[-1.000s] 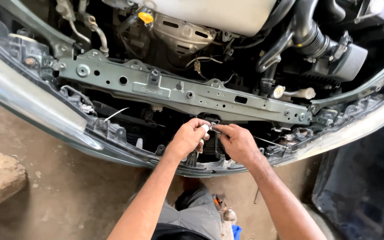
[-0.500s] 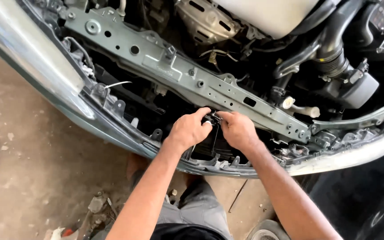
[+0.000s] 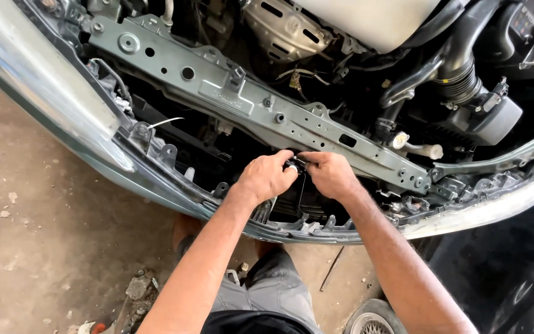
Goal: Repair a car by tightening bolts on the front frame under the hood.
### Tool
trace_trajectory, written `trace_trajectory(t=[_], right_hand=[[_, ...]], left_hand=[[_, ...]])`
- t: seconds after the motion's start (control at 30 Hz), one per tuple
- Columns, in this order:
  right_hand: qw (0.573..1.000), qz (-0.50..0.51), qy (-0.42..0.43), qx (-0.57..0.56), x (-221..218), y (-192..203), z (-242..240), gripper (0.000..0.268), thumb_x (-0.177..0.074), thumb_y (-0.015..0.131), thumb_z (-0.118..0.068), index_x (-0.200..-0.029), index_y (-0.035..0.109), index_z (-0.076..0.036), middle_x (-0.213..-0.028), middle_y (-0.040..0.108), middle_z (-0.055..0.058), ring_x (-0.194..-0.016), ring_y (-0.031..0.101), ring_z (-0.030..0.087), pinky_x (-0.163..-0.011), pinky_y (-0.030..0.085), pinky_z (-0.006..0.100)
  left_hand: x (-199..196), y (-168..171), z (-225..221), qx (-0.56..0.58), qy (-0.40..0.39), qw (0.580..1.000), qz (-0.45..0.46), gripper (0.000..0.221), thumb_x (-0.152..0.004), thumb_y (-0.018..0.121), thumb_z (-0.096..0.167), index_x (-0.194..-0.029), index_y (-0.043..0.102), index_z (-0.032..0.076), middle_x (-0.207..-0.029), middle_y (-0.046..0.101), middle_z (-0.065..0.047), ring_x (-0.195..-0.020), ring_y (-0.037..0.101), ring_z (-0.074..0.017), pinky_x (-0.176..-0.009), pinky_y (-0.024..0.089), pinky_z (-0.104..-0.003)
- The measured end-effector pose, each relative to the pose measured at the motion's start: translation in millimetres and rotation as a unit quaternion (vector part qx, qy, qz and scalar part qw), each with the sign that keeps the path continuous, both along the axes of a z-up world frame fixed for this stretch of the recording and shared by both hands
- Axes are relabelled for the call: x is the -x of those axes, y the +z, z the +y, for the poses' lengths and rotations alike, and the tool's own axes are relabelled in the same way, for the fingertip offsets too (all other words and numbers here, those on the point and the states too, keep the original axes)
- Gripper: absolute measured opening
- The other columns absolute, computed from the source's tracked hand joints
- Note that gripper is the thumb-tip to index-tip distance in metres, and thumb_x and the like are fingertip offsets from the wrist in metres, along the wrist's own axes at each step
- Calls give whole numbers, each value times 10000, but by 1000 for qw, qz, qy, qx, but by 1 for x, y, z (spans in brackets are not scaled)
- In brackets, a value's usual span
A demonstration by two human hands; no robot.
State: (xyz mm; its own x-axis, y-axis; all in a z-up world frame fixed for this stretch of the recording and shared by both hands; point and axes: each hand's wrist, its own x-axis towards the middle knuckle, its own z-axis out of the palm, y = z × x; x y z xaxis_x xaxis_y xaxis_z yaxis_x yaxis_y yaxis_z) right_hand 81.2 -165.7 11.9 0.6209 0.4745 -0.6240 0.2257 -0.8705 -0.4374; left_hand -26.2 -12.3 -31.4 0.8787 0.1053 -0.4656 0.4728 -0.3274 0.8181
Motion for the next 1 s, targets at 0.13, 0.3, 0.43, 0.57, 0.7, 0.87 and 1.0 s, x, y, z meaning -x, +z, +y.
trace_trajectory(t=[0.13, 0.3, 0.43, 0.57, 0.7, 0.87, 1.0], right_hand=[[1000, -8, 6, -5, -1, -3, -3, 340, -887, 611, -153, -1201, 740, -149, -995, 759, 166, -884, 750, 303, -805, 575, 367], [993, -76, 94, -5, -3, 5, -1, 306, -902, 640, -180, -1183, 759, -173, -1001, 739, 161, -946, 699, 365, -805, 560, 434], [991, -82, 107, 11, -9, 10, 0, 326, -890, 618, -166, -1186, 752, -193, -967, 732, 146, -912, 698, 361, -781, 563, 443], [983, -70, 167, -10, -21, 4, -5, 318, -891, 639, -164, -1185, 758, -171, -964, 735, 165, -917, 701, 362, -793, 563, 434], [992, 25, 110, -63, -23, 1, -8, 341, -871, 627, -141, -1196, 730, -144, -964, 751, 142, -880, 747, 304, -788, 584, 394], [982, -81, 164, -39, -13, -6, -11, 291, -891, 663, -164, -1166, 755, -184, -923, 730, 134, -855, 710, 346, -723, 566, 429], [972, -157, 175, -28, -1, -7, -13, 299, -888, 679, -151, -1164, 760, -234, -859, 695, 105, -800, 688, 366, -668, 546, 466]], left_hand=[[4, 5, 1, -4, 1, 1000, -21, 292, -910, 574, 335, -1036, 663, 87, -827, 729, -197, -855, 700, -426, -797, 557, -524], [1, 18, 10, 5, -2, 1000, -26, 343, -868, 582, 325, -1124, 679, 118, -785, 727, -181, -811, 707, -407, -768, 566, -503], [1, 12, 8, -1, -18, 1000, -26, 397, -871, 574, 326, -1199, 676, 128, -809, 737, -175, -828, 718, -392, -789, 571, -492], [0, 12, 10, 18, -1, 1000, -2, 445, -847, 586, 348, -1225, 694, 140, -858, 745, -180, -884, 710, -388, -835, 561, -482], [0, 12, 12, 49, 20, 999, 8, 495, -802, 606, 349, -1238, 695, 133, -857, 753, -190, -900, 721, -376, -876, 562, -451], [-3, 8, 10, 36, 15, 999, 14, 496, -795, 619, 343, -1225, 705, 112, -904, 742, -213, -931, 712, -391, -884, 562, -456], [-5, -1, 5, 28, 28, 999, -4, 467, -795, 616, 330, -1183, 729, 96, -961, 742, -216, -962, 708, -394, -897, 562, -450]])
